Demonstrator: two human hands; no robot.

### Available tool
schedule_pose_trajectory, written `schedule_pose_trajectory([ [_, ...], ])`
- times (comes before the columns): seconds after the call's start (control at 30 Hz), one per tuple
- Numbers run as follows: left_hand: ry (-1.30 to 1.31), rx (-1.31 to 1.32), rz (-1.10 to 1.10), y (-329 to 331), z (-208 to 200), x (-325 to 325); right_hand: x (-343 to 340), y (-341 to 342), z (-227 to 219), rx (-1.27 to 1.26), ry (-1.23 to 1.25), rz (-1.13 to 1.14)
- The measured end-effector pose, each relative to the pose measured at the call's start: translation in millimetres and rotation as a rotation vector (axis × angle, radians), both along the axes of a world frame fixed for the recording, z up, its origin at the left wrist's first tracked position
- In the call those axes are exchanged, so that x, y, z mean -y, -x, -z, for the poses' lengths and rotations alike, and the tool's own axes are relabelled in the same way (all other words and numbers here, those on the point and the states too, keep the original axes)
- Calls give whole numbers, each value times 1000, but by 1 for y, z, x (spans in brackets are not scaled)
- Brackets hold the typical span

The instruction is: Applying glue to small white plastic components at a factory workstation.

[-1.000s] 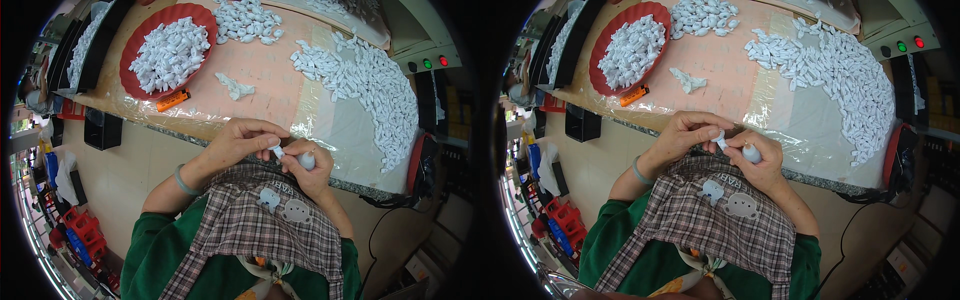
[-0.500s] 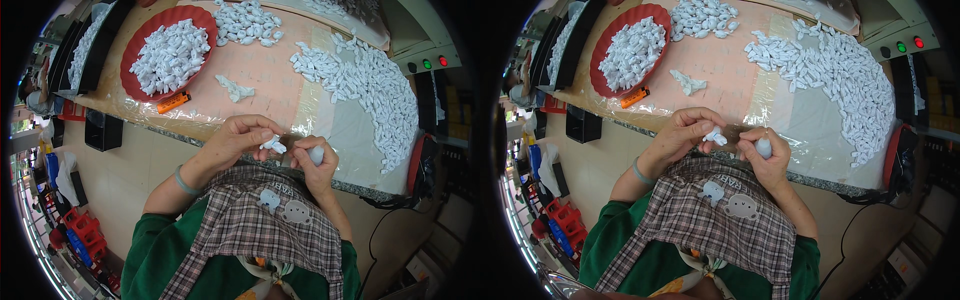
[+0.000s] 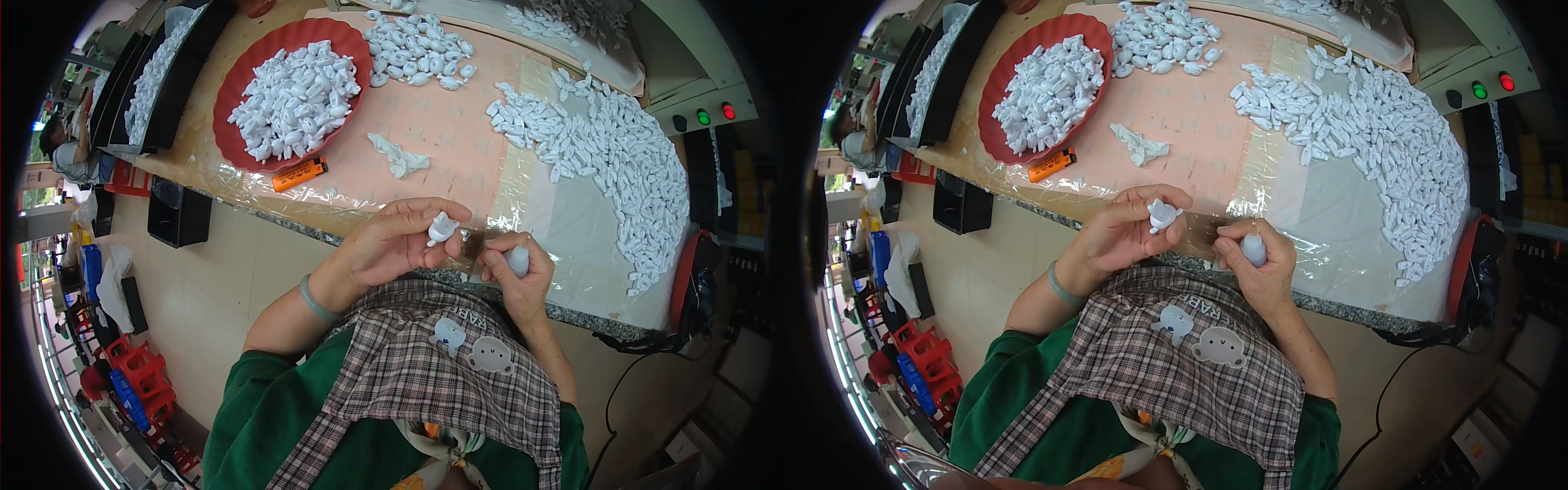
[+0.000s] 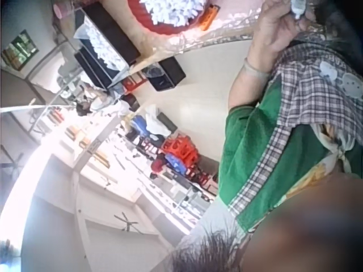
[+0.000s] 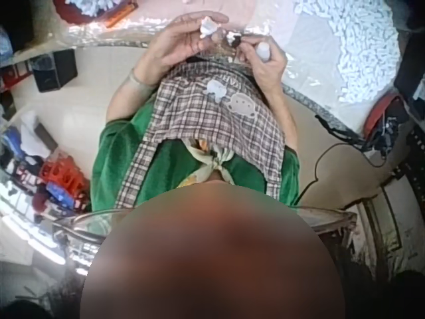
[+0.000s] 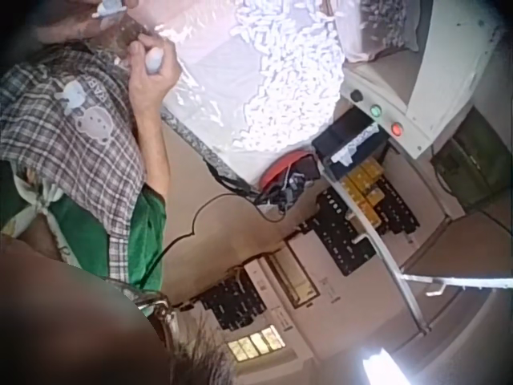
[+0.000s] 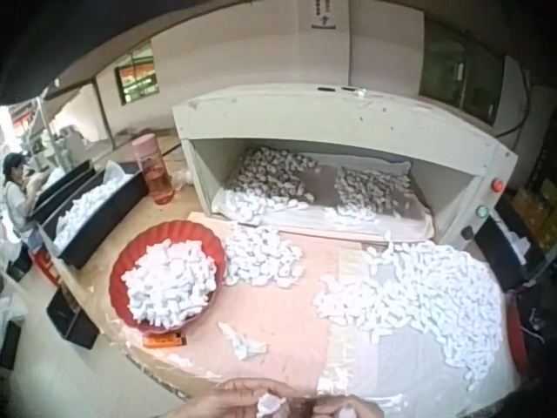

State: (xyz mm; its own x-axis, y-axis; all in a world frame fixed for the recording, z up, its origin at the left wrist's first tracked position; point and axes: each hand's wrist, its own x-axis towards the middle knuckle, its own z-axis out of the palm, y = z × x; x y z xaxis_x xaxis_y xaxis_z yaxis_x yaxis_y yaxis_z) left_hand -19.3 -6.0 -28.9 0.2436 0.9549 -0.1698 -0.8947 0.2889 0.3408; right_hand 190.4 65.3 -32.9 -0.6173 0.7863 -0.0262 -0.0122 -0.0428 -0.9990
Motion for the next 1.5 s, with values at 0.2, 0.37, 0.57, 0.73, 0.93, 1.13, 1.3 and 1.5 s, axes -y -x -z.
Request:
schedule_pose_trajectory([
  [0.2, 80, -5, -41, 2, -5, 0, -1, 3, 0, -3, -21, -14],
  [0.37, -42, -367, -169, 28, -24, 0, 1, 0, 0, -8, -22, 14],
  [0.57, -86, -1517, -805, 104, -46, -1, 4, -1, 1, -9, -15, 38],
  [0.73, -125, -2174, -950, 120, -62, -14, 4, 0, -1, 5, 4, 51],
  [0.93, -504, -2285, -805, 85, -46, -52, 2, 3, -2, 10, -35, 49],
  [1.13, -554, -2414, -585, 63, -9, -104, 1, 3, -1, 6, -68, 40],
  [1.3, -342, -2414, -734, 62, 0, -136, 1, 2, -4, 40, -109, 12],
  [1.5, -536, -2355, -749, 54, -16, -143, 0, 1, 0, 46, -120, 8],
])
